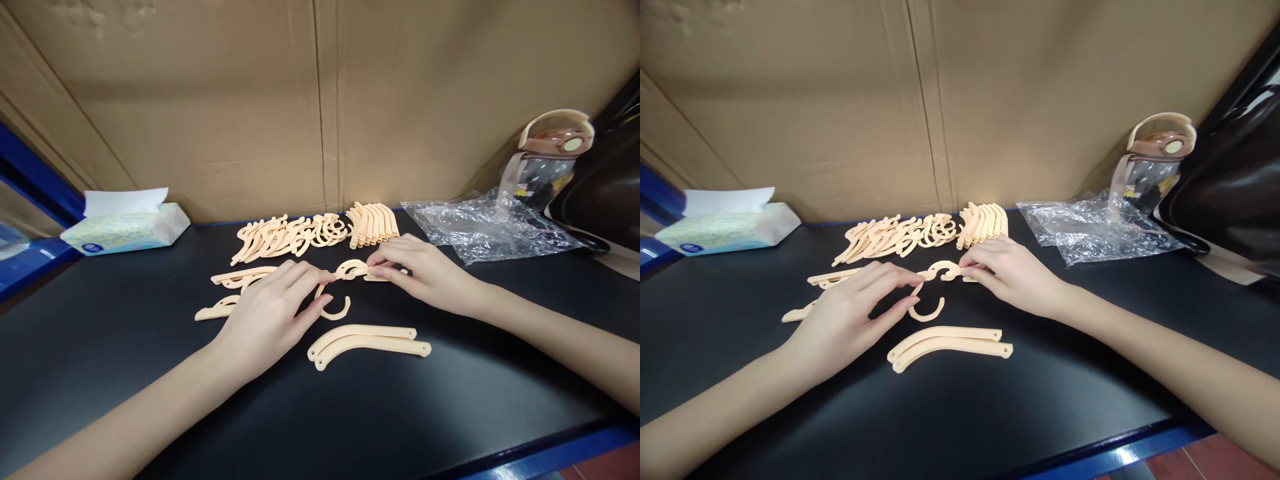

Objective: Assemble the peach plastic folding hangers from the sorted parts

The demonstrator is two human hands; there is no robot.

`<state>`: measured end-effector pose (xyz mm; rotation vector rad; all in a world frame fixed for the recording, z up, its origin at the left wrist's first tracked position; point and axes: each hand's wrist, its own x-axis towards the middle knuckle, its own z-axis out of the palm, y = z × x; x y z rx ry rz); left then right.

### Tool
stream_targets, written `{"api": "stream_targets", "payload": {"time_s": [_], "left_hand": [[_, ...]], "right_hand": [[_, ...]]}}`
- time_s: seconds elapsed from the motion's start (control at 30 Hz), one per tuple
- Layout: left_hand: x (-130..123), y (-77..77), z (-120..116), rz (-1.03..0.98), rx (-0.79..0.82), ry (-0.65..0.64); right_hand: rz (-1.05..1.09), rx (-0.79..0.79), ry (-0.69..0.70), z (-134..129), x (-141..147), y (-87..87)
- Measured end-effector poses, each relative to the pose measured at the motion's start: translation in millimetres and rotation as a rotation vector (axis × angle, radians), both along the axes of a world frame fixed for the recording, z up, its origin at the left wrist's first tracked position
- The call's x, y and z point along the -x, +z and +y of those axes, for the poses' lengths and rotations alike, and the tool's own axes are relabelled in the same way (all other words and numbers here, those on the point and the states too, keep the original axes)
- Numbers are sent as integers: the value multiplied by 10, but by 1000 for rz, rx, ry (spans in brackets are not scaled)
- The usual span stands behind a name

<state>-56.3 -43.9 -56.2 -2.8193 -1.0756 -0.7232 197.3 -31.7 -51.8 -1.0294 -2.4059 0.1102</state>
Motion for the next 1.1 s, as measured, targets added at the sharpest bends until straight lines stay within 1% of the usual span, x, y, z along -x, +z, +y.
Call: {"api": "stream_targets", "payload": {"time_s": [0.23, 0.3, 0.47, 0.57, 0.63, 0.8, 1.1], "left_hand": [[6, -32, 19, -36, 8, 6], [3, -25, 19, -19, 19, 1], [-5, 5, 5, 0, 36, 6], [-5, 15, -9, 11, 37, 4], [-5, 17, -15, 16, 30, -1], [-18, 17, -7, 30, 20, -11], [-17, 3, -4, 35, 28, -25]], "right_hand": [[152, 312, -15, -87, 86, 36], [157, 349, -53, -83, 82, 47], [111, 300, -186, -11, 15, 26], [59, 294, -226, 39, -17, -11], [15, 259, -218, 58, -21, -32], [-125, 90, -178, 76, -9, -55], [-183, 64, -165, 82, -31, -24]]}}
